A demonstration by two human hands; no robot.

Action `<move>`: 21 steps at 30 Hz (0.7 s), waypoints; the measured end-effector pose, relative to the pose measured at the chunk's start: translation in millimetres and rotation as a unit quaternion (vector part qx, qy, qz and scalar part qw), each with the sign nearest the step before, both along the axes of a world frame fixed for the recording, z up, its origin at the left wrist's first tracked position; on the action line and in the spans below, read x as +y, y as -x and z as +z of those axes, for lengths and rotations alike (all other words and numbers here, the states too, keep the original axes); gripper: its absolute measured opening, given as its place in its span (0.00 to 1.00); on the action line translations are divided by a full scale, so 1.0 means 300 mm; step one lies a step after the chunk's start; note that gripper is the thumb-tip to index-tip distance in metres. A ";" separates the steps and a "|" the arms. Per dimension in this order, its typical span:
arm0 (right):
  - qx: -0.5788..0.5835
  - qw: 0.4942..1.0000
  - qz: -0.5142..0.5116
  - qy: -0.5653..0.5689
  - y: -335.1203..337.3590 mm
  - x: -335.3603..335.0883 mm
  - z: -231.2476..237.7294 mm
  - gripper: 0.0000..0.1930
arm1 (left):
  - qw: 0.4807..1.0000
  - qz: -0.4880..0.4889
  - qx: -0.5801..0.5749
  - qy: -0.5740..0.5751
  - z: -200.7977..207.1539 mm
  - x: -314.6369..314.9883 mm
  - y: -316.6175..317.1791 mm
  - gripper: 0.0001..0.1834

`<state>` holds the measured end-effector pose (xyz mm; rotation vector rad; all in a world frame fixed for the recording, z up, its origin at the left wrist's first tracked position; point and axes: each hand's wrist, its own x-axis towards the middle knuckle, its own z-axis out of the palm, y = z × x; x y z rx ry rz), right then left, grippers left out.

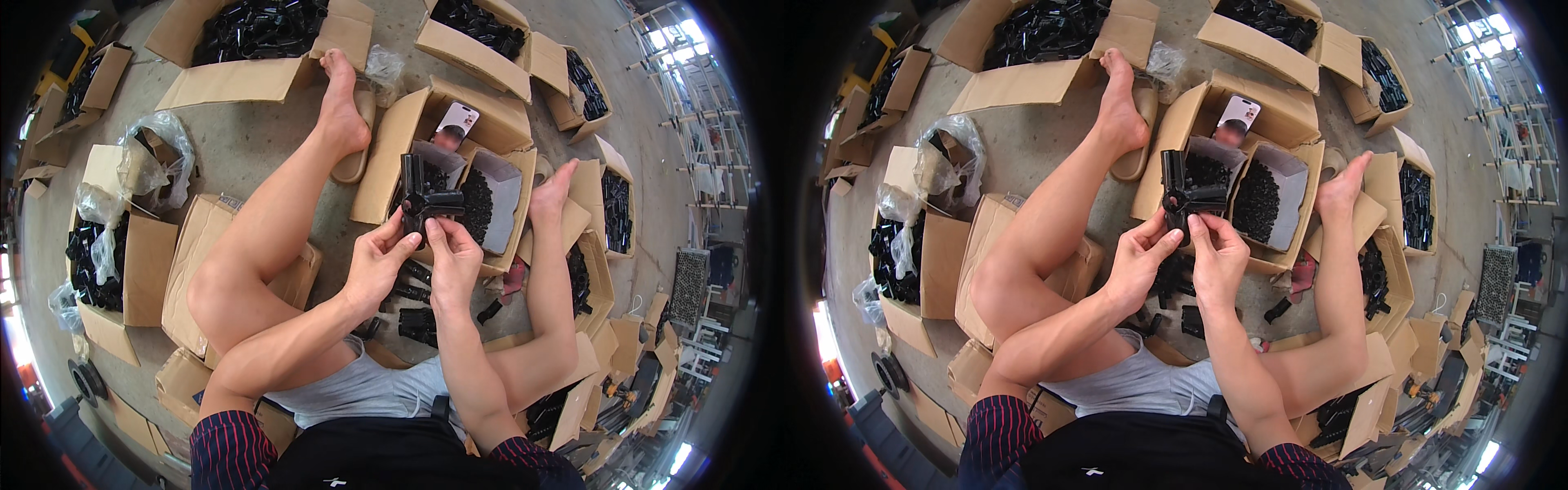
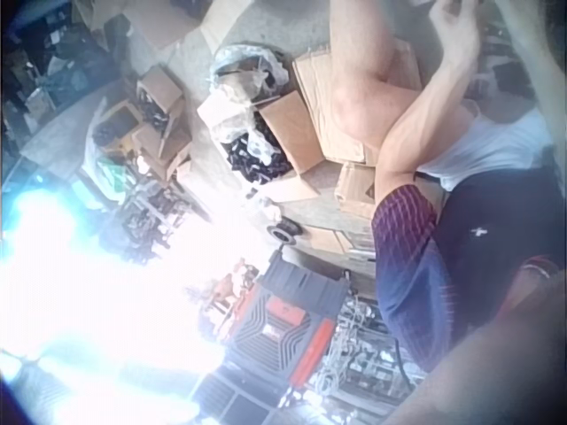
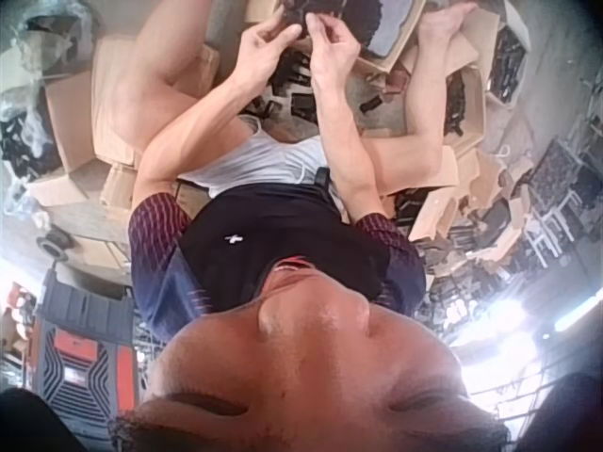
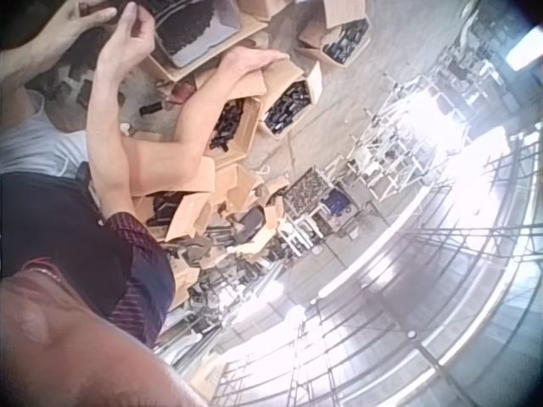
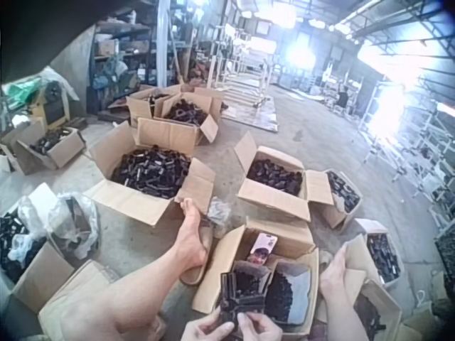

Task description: The person assembles small black metal components by hand while sitting on the floor surrounded by boxes, picking small pins from a container and inserting them into the joints of larger metal pieces.

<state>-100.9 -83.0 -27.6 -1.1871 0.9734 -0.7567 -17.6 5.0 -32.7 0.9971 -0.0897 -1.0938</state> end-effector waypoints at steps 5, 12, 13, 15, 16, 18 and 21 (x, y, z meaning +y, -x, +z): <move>0.012 0.999 0.017 -0.026 0.002 -0.010 0.000 0.11 | 1.000 0.002 -0.003 -0.008 -0.002 -0.003 -0.001 0.22; 0.035 0.998 0.046 0.002 0.008 -0.020 -0.012 0.11 | 1.000 0.012 0.004 -0.001 -0.013 -0.005 0.000 0.22; 0.036 0.998 0.051 0.004 0.009 -0.021 -0.013 0.11 | 1.000 0.013 0.005 -0.002 -0.019 -0.005 -0.001 0.22; 0.037 0.998 0.050 -0.001 0.012 -0.020 -0.013 0.11 | 1.000 0.007 0.006 -0.009 -0.021 -0.002 0.001 0.21; 0.038 0.998 0.049 -0.003 0.015 -0.021 -0.013 0.12 | 1.000 0.004 0.007 -0.012 -0.023 -0.002 0.004 0.21; 0.050 0.997 0.052 0.000 0.018 -0.030 -0.016 0.11 | 1.000 0.009 -0.002 -0.011 -0.030 -0.007 0.008 0.21; 0.072 0.995 0.064 0.008 0.023 -0.042 -0.011 0.11 | 1.000 0.007 -0.009 -0.025 -0.026 -0.007 0.009 0.20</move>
